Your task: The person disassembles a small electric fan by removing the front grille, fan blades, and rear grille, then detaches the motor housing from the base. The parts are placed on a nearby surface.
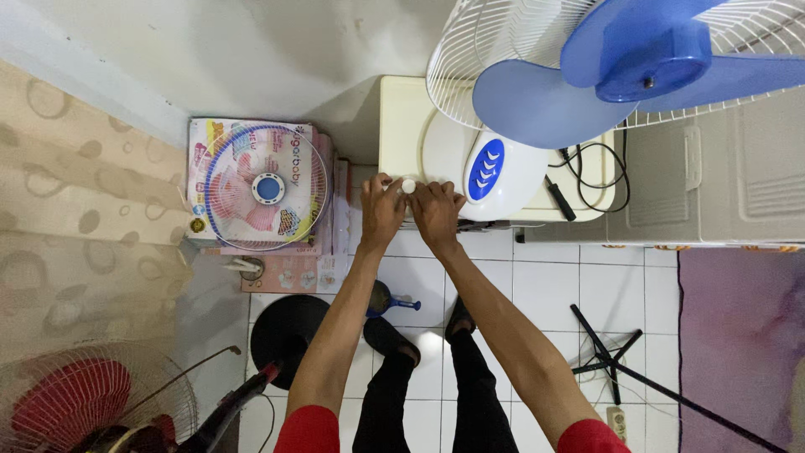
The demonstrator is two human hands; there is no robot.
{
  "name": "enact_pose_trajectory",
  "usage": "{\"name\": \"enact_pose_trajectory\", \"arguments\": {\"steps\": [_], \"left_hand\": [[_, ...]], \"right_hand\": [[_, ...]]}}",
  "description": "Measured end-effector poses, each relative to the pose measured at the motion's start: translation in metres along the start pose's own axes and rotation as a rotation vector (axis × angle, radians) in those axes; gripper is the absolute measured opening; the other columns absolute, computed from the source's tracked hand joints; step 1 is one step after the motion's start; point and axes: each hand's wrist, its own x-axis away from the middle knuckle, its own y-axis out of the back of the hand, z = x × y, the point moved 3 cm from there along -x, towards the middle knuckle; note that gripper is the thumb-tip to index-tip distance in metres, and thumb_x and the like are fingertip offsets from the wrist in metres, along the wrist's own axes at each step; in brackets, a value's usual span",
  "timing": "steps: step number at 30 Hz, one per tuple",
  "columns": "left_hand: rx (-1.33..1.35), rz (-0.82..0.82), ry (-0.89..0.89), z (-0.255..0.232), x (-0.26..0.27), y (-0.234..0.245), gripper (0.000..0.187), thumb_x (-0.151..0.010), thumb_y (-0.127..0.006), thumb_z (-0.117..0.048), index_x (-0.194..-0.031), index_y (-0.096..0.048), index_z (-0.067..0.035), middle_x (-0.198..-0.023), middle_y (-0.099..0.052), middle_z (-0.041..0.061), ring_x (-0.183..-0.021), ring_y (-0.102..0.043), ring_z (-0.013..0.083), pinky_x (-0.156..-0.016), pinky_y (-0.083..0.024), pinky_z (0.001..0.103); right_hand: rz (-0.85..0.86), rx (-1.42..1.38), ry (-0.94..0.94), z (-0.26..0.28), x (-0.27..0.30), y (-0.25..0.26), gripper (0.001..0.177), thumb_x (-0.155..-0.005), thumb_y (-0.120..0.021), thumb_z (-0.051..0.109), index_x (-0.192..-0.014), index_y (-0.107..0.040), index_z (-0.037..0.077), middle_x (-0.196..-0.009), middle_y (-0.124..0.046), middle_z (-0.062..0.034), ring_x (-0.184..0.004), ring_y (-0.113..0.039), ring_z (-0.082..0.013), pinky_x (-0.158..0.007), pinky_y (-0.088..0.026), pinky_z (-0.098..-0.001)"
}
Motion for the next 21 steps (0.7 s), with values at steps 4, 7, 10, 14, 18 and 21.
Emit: {"name": "enact_pose_trajectory", "arguments": {"steps": [4,7,10,14,18,21], "left_hand": [[0.010,-0.013,0.022,-0.015,0.003,-0.001,0.043,-0.085,-0.073,-0.004,-0.128,-0.066,-0.002,-0.124,-0.054,0.018,-0.115,-0.050,0.0363,-0.098,-0.045,0.048],[0.144,-0.005,-0.005,-0.038,0.006,-0.008,0.043,-0.093,-0.067,-0.004,-0.134,-0.059,0.001,-0.132,-0.050,0.020,-0.124,-0.053,0.0370,-0.104,-0.051,0.045],[0.286,0.084,0.054,-0.066,0.007,-0.026,0.044,-0.099,-0.063,-0.008,-0.141,-0.053,0.001,-0.146,-0.044,0.024,-0.134,-0.052,0.0397,-0.106,-0.052,0.044],[0.298,0.171,0.109,-0.095,0.000,-0.054,0.053,-0.097,-0.061,-0.007,-0.146,-0.047,0.004,-0.160,-0.022,0.036,-0.145,-0.032,0.0507,-0.110,-0.046,0.050],[0.158,0.175,0.118,-0.108,0.002,-0.074,0.048,-0.098,-0.061,-0.005,-0.146,-0.054,-0.003,-0.161,-0.021,0.037,-0.149,-0.021,0.0554,-0.114,-0.041,0.055],[0.124,0.164,0.087,-0.116,0.006,-0.082,0.050,-0.096,-0.063,-0.005,-0.145,-0.053,-0.002,-0.159,-0.024,0.037,-0.149,-0.021,0.0561,-0.114,-0.039,0.057]], "right_hand": [[-0.033,-0.032,0.041,-0.009,0.007,0.018,0.041,-0.089,-0.078,0.025,-0.125,-0.069,0.008,-0.110,-0.060,-0.0072,-0.106,-0.050,-0.0280,-0.089,-0.031,-0.0499],[-0.005,-0.003,-0.003,-0.027,0.016,0.044,0.057,-0.085,-0.082,0.029,-0.135,-0.062,0.010,-0.130,-0.050,-0.0148,-0.124,-0.045,-0.0339,-0.098,-0.030,-0.0594],[0.072,0.051,-0.083,-0.046,0.016,0.062,0.072,-0.076,-0.084,0.031,-0.140,-0.056,0.014,-0.154,-0.033,-0.0214,-0.142,-0.030,-0.0436,-0.100,-0.023,-0.0745],[0.122,0.094,-0.027,-0.070,0.019,0.074,0.077,-0.080,-0.086,0.031,-0.148,-0.051,0.030,-0.168,-0.018,-0.0122,-0.153,-0.014,-0.0460,-0.104,-0.020,-0.0846],[0.182,0.089,0.007,-0.096,0.025,0.073,0.091,-0.072,-0.087,0.036,-0.151,-0.044,0.040,-0.171,-0.015,-0.0048,-0.156,-0.014,-0.0433,-0.106,-0.026,-0.0853],[0.164,0.147,0.072,-0.112,0.028,0.077,0.093,-0.076,-0.085,0.040,-0.157,-0.038,0.043,-0.172,-0.016,-0.0034,-0.157,-0.016,-0.0403,-0.107,-0.030,-0.0826]]}}
